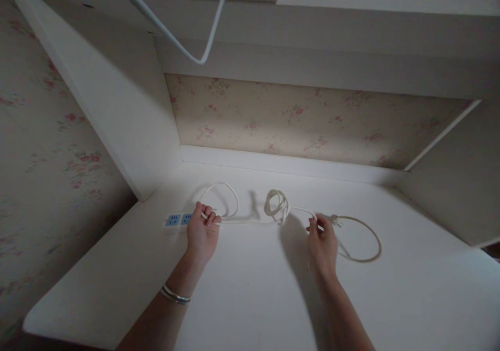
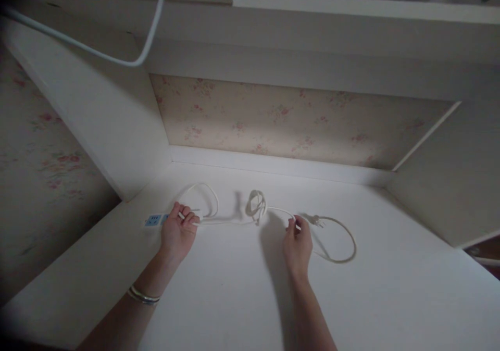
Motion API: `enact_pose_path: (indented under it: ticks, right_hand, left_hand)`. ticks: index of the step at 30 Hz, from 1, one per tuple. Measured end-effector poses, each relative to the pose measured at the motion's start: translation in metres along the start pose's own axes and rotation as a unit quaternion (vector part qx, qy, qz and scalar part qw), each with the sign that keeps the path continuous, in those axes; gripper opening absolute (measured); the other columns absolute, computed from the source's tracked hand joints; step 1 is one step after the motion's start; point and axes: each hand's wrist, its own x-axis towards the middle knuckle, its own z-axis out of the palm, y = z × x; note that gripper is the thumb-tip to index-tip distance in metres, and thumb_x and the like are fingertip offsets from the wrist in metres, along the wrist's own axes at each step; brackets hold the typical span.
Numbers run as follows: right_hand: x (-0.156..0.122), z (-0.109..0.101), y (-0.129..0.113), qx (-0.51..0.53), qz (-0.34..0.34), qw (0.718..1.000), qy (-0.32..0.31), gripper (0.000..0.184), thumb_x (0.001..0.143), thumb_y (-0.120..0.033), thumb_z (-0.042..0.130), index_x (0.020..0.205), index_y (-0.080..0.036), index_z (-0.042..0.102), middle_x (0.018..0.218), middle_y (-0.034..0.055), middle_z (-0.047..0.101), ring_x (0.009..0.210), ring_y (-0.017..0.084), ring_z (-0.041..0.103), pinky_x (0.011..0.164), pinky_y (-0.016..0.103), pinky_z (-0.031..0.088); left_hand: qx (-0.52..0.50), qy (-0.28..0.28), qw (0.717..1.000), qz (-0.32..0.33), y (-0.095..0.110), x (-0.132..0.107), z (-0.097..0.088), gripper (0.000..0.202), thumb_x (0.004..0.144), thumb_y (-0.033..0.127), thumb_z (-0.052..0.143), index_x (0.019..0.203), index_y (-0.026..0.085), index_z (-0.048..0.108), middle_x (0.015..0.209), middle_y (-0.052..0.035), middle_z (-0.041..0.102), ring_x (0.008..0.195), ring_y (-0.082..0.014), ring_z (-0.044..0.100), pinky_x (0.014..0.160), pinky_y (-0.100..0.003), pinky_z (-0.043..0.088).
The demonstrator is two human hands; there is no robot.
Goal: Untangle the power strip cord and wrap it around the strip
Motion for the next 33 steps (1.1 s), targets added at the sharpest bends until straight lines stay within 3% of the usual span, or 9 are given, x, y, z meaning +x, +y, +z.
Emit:
enact_pose_path:
  ticks: [8,13,15,18,20,22,27,30,33]
  right_hand:
    - [0.006,0.003,0.012,0.035,0.008,0.999,0.008,0.043,0.083,-0.052,0.051,0.107,-0.018,0.063,0.094,0.0084,0.067,0.077,0.021,0.060,0.069,0.032,0.045]
    - [0.001,0.007,0.000,0.061,-0.003,0.998,-0.036,0.042,0.079,-0.050,0.055,0.105,-0.018,0.068,0.099,0.0081,0.066,0.085,0.022,0.058,0.076,0.033,0.045]
    - [-0.004,0.008,-0.007,0.060,-0.024,0.996,-0.067,0.042,0.079,-0.050,0.055,0.103,-0.018,0.069,0.099,0.0084,0.065,0.085,0.022,0.057,0.077,0.034,0.044]
    - [-0.011,0.010,-0.015,0.064,-0.058,0.989,-0.117,0.040,0.081,-0.048,0.054,0.103,-0.019,0.069,0.102,0.0088,0.064,0.087,0.022,0.056,0.079,0.036,0.043]
    - [-0.015,0.012,-0.018,0.072,-0.076,0.984,-0.141,0.037,0.082,-0.046,0.054,0.103,-0.019,0.068,0.103,0.0088,0.064,0.090,0.023,0.056,0.082,0.037,0.043]
    - [-0.018,0.013,-0.019,0.079,-0.085,0.981,-0.158,0.035,0.083,-0.045,0.054,0.103,-0.020,0.068,0.103,0.0084,0.064,0.091,0.023,0.055,0.083,0.038,0.042]
    - [-0.022,0.012,-0.022,0.092,-0.100,0.970,-0.202,0.033,0.084,-0.043,0.055,0.107,-0.022,0.066,0.102,0.0065,0.062,0.090,0.021,0.055,0.081,0.036,0.043]
    - [-0.024,0.011,-0.025,0.100,-0.111,0.965,-0.216,0.033,0.086,-0.043,0.054,0.110,-0.023,0.065,0.103,0.0064,0.062,0.096,0.021,0.055,0.083,0.035,0.042]
    - [-0.024,0.011,-0.027,0.096,-0.128,0.966,-0.204,0.029,0.087,-0.043,0.053,0.102,-0.022,0.068,0.101,0.0064,0.062,0.095,0.021,0.055,0.082,0.035,0.041]
  left_hand:
    - [0.076,0.087,0.990,0.077,0.002,0.009,-0.003,0.019,0.085,0.020,0.054,0.068,0.017,0.045,0.058,0.0070,0.044,0.042,-0.0050,0.036,0.047,-0.019,0.039]
    - [0.191,0.135,0.969,0.080,-0.006,0.012,-0.010,0.010,0.073,0.010,0.062,0.076,0.017,0.055,0.071,0.0035,0.054,0.060,-0.0076,0.053,0.069,-0.025,0.047]
    - [0.248,0.140,0.950,0.129,-0.006,0.011,-0.012,0.024,0.069,0.007,0.065,0.089,0.019,0.059,0.084,0.0021,0.056,0.071,-0.0083,0.056,0.075,-0.023,0.046]
    - [0.336,0.143,0.896,0.253,-0.001,0.006,-0.010,0.044,0.066,0.005,0.069,0.104,0.025,0.060,0.102,0.0003,0.053,0.087,-0.0100,0.054,0.080,-0.020,0.042]
    - [0.371,0.107,0.868,0.312,0.000,-0.002,-0.005,0.037,0.066,0.005,0.070,0.097,0.023,0.063,0.104,-0.0015,0.052,0.095,-0.0126,0.051,0.085,-0.020,0.040]
    - [0.397,0.032,0.862,0.315,-0.003,-0.012,0.002,0.023,0.068,0.006,0.069,0.084,0.021,0.065,0.096,-0.0023,0.054,0.095,-0.0145,0.051,0.086,-0.021,0.040]
    - [0.484,-0.184,0.844,0.140,-0.027,-0.038,0.013,0.015,0.076,0.017,0.068,0.089,0.021,0.069,0.094,-0.0064,0.060,0.086,-0.0170,0.056,0.078,-0.023,0.045]
    - [0.513,-0.240,0.822,0.051,-0.037,-0.044,0.013,0.020,0.076,0.023,0.069,0.096,0.020,0.071,0.094,-0.0080,0.063,0.081,-0.0174,0.059,0.070,-0.023,0.046]
    - [0.521,-0.253,0.815,0.011,-0.039,-0.043,0.010,0.024,0.080,0.027,0.065,0.103,0.021,0.070,0.095,-0.0090,0.064,0.082,-0.0181,0.060,0.069,-0.024,0.047]
